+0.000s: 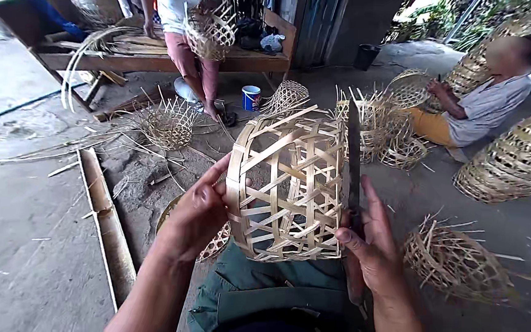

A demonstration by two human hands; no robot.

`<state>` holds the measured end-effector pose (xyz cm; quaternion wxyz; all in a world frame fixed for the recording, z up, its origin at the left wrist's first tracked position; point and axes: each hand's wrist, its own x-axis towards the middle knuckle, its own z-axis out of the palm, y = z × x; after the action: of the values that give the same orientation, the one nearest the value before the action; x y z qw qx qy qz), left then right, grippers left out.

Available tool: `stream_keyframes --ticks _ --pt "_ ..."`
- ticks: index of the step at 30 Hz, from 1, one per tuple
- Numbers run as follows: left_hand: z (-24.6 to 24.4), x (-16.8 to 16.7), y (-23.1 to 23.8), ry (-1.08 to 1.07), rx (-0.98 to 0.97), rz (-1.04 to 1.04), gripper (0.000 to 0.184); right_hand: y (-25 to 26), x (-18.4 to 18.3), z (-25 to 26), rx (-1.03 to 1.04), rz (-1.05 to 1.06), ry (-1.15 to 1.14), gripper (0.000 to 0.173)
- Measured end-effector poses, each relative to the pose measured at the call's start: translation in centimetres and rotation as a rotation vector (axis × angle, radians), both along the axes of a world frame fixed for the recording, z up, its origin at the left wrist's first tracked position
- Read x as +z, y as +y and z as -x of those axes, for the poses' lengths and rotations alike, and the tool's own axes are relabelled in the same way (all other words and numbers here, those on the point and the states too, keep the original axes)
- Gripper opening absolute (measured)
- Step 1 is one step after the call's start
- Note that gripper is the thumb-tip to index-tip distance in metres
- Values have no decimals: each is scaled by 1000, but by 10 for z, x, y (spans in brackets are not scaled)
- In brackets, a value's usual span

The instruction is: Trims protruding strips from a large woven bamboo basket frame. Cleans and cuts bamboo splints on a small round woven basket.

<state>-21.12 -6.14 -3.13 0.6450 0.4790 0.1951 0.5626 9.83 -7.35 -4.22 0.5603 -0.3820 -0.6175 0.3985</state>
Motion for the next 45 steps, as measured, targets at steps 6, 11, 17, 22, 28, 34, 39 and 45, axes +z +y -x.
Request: stream_keyframes --ticks 6,11,17,22,28,34,39,45 --pt "-7 10 -15 -91 267 420 23 7 0 19 11 -94 -28 118" --pt "1 -2 -16 -110 -110 347 11 20 0 4 68 -122 -49 119" --pt "-40 9 -16 38 72 104 11 18 13 -18 -291 -282 -294 78" --pt "-81 7 -8 1 94 -35 6 -19 52 -25 8 -84 -37 58" --pt "-108 1 -9 99 32 -144 9 -37 56 -26 435 225 193 49" --pt "-113 -1 -17 244 106 -183 18 -41 40 -12 -82 -204 -406 36" --pt "-120 -6 -22 248 211 -239 19 -37 26 1 -521 -531 -966 40" --pt "-42 -4 -14 250 -60 -156 11 1 58 -121 -758 -78 -711 56"
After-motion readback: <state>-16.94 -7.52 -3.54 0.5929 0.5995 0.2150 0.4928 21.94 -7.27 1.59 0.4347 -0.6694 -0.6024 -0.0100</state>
